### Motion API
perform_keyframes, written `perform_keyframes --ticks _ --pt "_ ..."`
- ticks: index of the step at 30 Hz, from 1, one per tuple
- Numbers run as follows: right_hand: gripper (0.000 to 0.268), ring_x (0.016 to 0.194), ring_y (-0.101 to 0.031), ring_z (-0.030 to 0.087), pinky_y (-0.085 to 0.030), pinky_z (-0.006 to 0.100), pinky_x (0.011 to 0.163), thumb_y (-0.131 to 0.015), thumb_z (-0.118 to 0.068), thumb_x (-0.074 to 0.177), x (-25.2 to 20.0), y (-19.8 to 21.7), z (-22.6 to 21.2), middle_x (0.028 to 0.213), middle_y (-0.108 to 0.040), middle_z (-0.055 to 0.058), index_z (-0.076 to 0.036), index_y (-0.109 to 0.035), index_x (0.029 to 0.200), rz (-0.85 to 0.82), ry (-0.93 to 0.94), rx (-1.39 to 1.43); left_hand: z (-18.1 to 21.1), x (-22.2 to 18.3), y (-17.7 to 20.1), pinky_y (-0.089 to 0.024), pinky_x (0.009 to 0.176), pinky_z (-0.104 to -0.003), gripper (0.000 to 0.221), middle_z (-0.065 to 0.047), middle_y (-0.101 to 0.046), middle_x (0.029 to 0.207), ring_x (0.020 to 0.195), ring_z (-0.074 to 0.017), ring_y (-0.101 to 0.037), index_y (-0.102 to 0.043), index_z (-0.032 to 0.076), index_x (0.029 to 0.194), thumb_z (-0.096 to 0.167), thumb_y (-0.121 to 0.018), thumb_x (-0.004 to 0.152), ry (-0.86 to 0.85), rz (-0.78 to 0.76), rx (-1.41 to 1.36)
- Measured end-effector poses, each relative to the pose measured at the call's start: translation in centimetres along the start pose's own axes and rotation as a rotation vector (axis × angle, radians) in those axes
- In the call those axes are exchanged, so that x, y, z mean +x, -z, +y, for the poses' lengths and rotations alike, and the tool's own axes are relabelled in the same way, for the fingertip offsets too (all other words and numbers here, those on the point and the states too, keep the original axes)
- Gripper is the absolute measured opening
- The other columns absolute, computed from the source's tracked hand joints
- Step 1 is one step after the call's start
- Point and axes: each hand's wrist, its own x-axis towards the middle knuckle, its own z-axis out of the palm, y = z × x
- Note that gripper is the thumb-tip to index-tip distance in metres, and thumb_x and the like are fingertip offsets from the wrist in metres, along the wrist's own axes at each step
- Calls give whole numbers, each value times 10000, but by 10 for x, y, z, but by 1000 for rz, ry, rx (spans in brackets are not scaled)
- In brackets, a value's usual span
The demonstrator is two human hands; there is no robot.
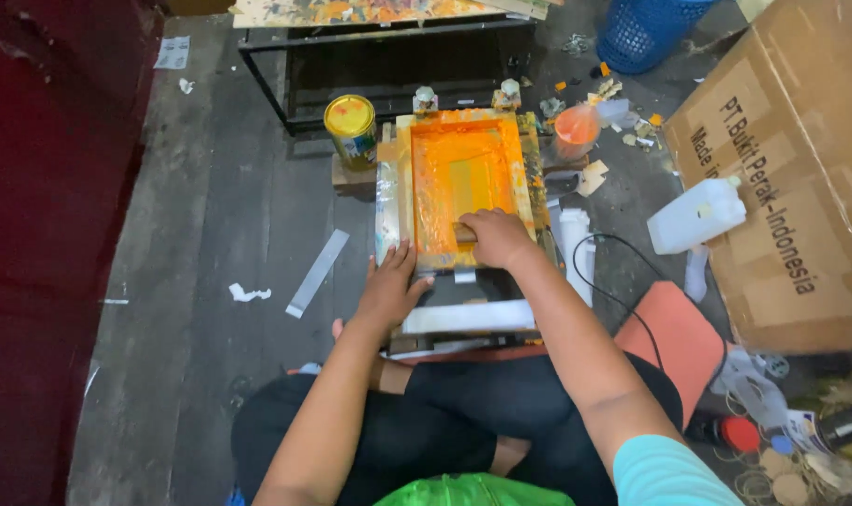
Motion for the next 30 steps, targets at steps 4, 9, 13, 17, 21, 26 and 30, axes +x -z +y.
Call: perform_keyframes --ticks 4,9,13,17,21,26,30 --pt "501 1150 -655 346 -516 520 991 -566 -107 847 -23 11 -12 1174 -718 122 -167 -679 1331 -73 -18 60 4 -21 -4 -85 1256 -602 711 -121 -255 1686 1549 -332 -244 -326 70 1597 494 -485 1049 -20 10 1" --pt "461 1088 -699 384 -556 524 945 -556 -80 843 -21 10 -14 1115 -750 146 -168 -734 1259 35 -19 18 1 -22 -6 -87 1255 -602 721 -100 -248 1690 1550 -327 -238 -335 95 1600 516 -495 1038 -25 9 21" --pt "442 1063 -713 375 -566 520 913 -584 -103 870 -15 10 -6 1103 -747 138 -168 -716 1287 102 1 14 9 -21 3 -89 1245 -623 719 -140 -242 1686 1545 -365 -229 -328 59 1595 488 -504 1045 -24 8 -23" --pt "534 1243 -624 351 -534 499 1011 -568 -64 829 12 3 13 1282 -695 100 -168 -670 1343 236 32 62 7 2 7 -107 1237 -640 728 -142 -224 1690 1541 -384 -216 -305 48 1596 479 -498 1042 -24 10 -12" --pt "543 1334 -553 290 -498 429 1080 -592 -43 818 44 -21 35 1316 -665 73 -178 -669 1338 399 89 10 3 21 11 -118 1221 -661 720 -154 -240 1681 1526 -404 -233 -312 35 1585 463 -508 1041 -24 27 -12" --pt "543 1422 -432 323 -365 500 1176 -569 -40 854 53 -19 29 1411 -583 116 -159 -637 1380 325 50 -15 -1 29 10 -94 1210 -682 734 -163 -225 1683 1521 -424 -221 -287 45 1595 492 -482 1046 -30 26 -89" --pt "573 1440 -394 305 -202 596 1227 -549 -122 897 55 -23 34 1448 -555 94 -204 -560 1463 185 26 -62 -2 30 6 -74 1217 -673 743 -152 -215 1689 1527 -410 -219 -276 54 1602 499 -485 1046 -25 40 -94"
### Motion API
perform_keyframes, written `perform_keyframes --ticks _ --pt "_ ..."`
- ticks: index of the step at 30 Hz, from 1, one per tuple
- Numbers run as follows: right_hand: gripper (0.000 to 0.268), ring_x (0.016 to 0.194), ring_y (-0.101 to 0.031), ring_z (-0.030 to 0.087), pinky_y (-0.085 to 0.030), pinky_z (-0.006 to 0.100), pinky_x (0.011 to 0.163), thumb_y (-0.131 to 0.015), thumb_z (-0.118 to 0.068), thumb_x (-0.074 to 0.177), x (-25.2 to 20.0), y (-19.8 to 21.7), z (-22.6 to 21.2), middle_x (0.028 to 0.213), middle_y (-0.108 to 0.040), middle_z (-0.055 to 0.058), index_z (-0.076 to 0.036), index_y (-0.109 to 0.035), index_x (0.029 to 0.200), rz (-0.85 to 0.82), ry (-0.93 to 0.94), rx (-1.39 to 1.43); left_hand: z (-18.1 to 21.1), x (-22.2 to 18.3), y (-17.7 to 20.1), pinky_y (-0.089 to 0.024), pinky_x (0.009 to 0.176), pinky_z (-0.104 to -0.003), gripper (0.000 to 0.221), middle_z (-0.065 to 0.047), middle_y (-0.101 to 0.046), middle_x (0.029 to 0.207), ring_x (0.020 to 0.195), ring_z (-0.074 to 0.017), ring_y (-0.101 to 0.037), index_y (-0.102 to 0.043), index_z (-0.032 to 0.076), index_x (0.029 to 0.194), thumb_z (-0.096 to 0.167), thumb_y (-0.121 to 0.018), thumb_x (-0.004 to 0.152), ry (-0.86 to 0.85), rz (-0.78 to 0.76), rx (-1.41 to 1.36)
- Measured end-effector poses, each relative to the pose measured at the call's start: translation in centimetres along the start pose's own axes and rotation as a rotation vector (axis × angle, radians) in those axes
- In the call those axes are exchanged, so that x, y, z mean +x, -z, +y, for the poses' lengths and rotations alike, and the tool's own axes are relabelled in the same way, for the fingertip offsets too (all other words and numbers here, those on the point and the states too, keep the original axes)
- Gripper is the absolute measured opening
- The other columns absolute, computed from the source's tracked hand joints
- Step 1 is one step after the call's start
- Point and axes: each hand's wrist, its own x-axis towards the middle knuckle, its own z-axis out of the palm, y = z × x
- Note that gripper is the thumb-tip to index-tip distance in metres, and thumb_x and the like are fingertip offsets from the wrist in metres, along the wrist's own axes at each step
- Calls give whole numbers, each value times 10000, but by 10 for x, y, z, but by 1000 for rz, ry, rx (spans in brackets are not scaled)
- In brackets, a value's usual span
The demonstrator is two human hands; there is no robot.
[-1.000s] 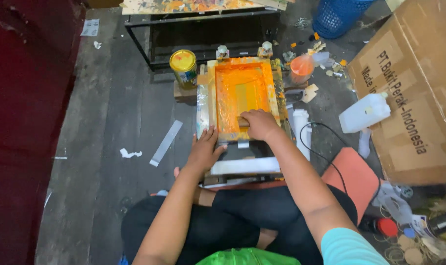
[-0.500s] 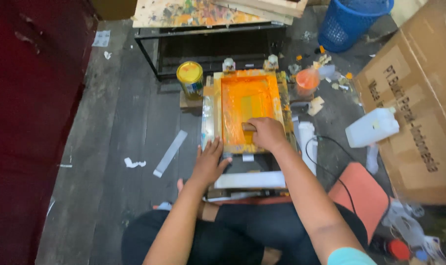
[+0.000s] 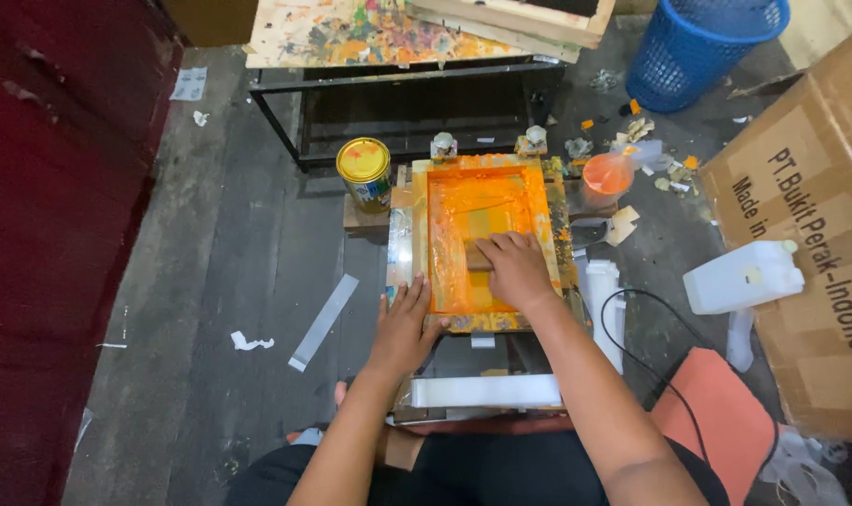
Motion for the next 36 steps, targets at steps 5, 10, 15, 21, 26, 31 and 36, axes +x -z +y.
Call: perform_keyframes --ticks 5,10,15,21,26,31,36 --pt "591 1376 -485 338 -328 550 1183 -514 -70 883 -24 37 -20 1417 -602 142 -124 -561 1470 -107 20 82 6 -15 1 -83 1230 -656 696 -138 -234 1686 1527 -385 -244 -292 61 1599 449 -493 1057 -7 29 27" --pt "619 1240 -596 389 -460 547 1069 -516 -3 838 -64 75 -52 1293 -671 166 -112 -593 1442 -190 -32 171 11 -37 -1 -73 1248 -623 693 -112 -251 1685 1528 -350 -274 -302 82 1597 479 -479 1058 4 45 6" --pt "559 1087 -682 380 -526 523 986 -529 -45 846 -75 71 -55 1169 -735 151 -126 -657 1385 -194 -55 171 8 -48 -4 -94 1251 -608 675 -77 -269 1684 1532 -324 -280 -333 115 1593 485 -490 1050 22 25 72" --pt "484 1033 -691 361 -555 486 934 -567 -40 820 -67 70 -52 1044 -744 142 -102 -715 1277 -68 -13 172 12 -45 -2 -78 1250 -610 669 -88 -288 1677 1533 -332 -275 -351 105 1588 480 -486 1051 38 27 60" --pt "449 1005 -677 325 -560 447 903 -573 -42 800 -43 56 -33 993 -725 109 -95 -736 1214 68 15 170 11 -26 0 -79 1249 -621 686 -102 -270 1682 1534 -347 -264 -351 85 1583 490 -485 1046 39 11 78" --pt "478 1193 -606 308 -505 421 1033 -604 -50 819 -9 16 -3 1207 -682 103 -101 -696 1285 216 67 129 11 -7 5 -87 1244 -626 672 -111 -249 1688 1533 -356 -254 -336 76 1587 440 -504 1048 56 -10 85" --pt "524 1422 -383 319 -233 585 1204 -601 -115 901 7 -2 1 1421 -562 104 -207 -610 1417 80 -39 -16 7 -2 3 -85 1232 -650 725 -123 -241 1688 1534 -380 -234 -290 84 1603 511 -465 1044 47 -1 52"
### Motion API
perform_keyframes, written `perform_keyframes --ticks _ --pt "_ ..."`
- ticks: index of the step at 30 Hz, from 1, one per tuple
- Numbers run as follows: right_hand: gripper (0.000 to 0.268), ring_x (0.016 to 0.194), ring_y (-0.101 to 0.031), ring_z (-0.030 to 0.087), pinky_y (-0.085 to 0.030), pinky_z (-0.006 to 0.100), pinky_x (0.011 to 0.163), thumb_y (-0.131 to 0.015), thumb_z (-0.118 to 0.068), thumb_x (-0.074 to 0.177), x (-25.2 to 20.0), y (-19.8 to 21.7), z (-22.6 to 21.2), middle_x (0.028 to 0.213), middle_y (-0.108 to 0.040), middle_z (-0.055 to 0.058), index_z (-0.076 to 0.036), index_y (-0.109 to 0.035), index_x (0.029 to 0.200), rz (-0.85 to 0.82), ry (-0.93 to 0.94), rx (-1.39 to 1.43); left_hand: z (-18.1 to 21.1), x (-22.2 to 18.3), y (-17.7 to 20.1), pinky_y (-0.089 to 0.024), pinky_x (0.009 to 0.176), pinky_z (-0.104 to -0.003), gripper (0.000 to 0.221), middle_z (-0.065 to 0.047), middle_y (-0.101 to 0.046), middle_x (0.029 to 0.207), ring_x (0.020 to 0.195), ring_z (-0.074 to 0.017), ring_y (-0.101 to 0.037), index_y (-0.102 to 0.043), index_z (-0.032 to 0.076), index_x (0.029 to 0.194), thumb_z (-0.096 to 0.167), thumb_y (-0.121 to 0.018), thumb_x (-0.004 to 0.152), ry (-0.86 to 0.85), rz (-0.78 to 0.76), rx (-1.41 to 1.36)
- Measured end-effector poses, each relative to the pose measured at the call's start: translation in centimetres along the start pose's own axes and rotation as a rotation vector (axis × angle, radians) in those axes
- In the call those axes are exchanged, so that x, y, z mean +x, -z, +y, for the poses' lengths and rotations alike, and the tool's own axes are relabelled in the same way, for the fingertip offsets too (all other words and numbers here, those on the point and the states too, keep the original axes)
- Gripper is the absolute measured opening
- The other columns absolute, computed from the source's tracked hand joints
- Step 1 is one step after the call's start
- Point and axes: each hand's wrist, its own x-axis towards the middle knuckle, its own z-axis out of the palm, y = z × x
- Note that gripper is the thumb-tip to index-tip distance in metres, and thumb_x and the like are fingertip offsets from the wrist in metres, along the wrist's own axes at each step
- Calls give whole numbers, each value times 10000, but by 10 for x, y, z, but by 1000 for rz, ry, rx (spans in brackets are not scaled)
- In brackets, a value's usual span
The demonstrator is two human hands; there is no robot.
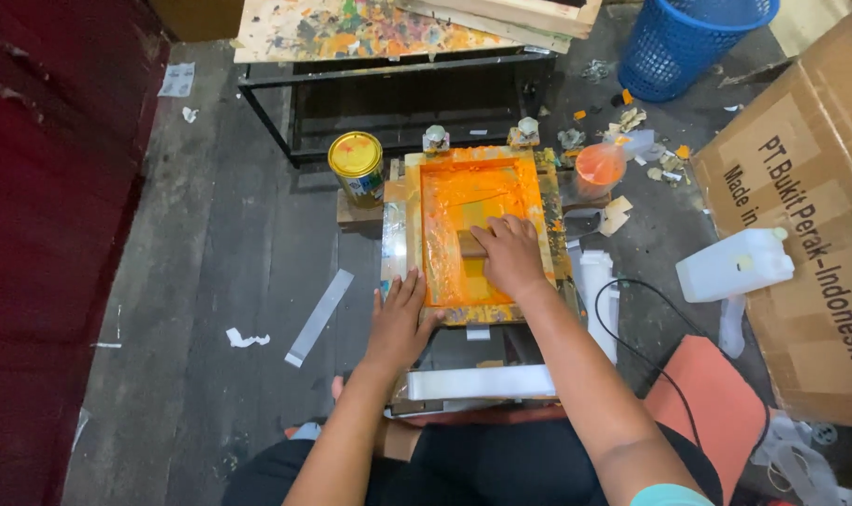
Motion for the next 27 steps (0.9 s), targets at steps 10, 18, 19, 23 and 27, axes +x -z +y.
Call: perform_keyframes --ticks 10,18,19,23,27 --pt "585 1258 -552 380 -328 629 1126 -527 -128 896 -45 54 -27 1328 -646 169 -134 -563 1480 -266 -2 105 -1 -25 -8 -80 1242 -639 687 -100 -287 1677 1526 -347 -284 -333 102 1595 470 -506 1041 -20 40 -15" --pt "492 1167 -655 372 -470 544 1065 -546 -162 919 -80 80 -51 1208 -727 153 -158 -651 1400 -337 -34 160 -6 -46 -17 -82 1243 -636 679 -72 -301 1674 1528 -324 -291 -356 128 1591 497 -502 1040 -29 36 42" --pt "492 1167 -655 372 -470 544 1065 -546 -162 919 -77 81 -49 1208 -727 153 -158 -651 1400 -333 -34 160 -2 -46 -12 -82 1243 -636 679 -72 -301 1674 1528 -324 -291 -356 128 1591 497 -502 1040 -31 39 44" --pt "494 1209 -638 376 -500 526 1034 -553 -81 887 -63 73 -40 1222 -719 132 -155 -679 1360 -197 -3 181 2 -41 -7 -68 1248 -624 662 -73 -293 1678 1532 -327 -279 -361 116 1588 465 -507 1045 -9 24 12" --pt "449 1266 -593 375 -497 504 1046 -546 -61 914 -44 57 -25 1273 -684 149 -109 -677 1340 -51 43 186 7 -28 3 -69 1249 -625 662 -81 -295 1676 1535 -331 -269 -379 111 1576 475 -508 1038 9 15 -7"
